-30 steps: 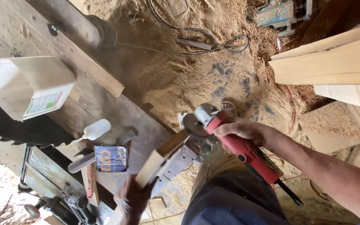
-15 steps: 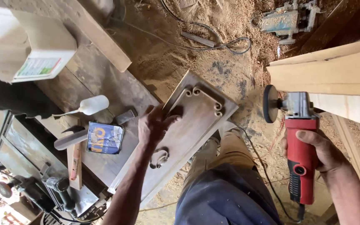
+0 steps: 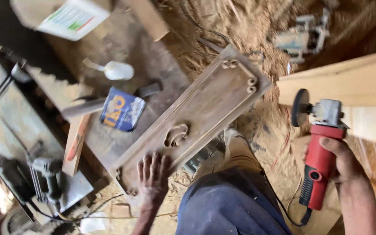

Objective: Grinding a wooden board with a power tool, applying glue to a joint, and manual detail sanding of a decorative panel.

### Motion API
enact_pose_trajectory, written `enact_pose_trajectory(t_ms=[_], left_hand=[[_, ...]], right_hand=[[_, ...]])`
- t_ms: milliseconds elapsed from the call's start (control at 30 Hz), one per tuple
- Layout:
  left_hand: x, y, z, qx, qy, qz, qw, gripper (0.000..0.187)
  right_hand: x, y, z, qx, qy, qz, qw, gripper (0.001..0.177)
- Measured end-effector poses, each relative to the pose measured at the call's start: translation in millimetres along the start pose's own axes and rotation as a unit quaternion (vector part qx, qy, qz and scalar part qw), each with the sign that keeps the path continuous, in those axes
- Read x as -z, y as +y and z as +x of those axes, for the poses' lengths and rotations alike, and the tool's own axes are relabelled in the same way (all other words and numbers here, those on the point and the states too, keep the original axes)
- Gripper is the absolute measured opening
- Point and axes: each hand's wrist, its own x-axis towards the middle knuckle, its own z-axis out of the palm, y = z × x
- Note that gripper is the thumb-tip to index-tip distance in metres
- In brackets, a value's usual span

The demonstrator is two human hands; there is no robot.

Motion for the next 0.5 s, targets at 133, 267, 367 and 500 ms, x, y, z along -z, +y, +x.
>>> enact_pose_trajectory(t_ms=[133,267,367,500], left_hand=[[97,-72,20,0.055,-0.134,-0.249,0.958,0.074],[113,-84,28,0.113,-0.135,-0.246,0.953,0.051],[97,-85,26,0.106,-0.096,-0.247,0.958,0.054],[123,-80,15,0.128,-0.058,-0.221,0.965,0.034]], right_hand=[[3,-23,-11,0.056,-0.089,-0.017,0.994,0.054],[-22,-50,-7,0.167,-0.047,-0.142,0.974,0.042],[-29,-63,-7,0.162,-0.061,-0.185,0.967,0.045],[-61,-79,-12,0.113,-0.016,-0.233,0.966,0.042]])
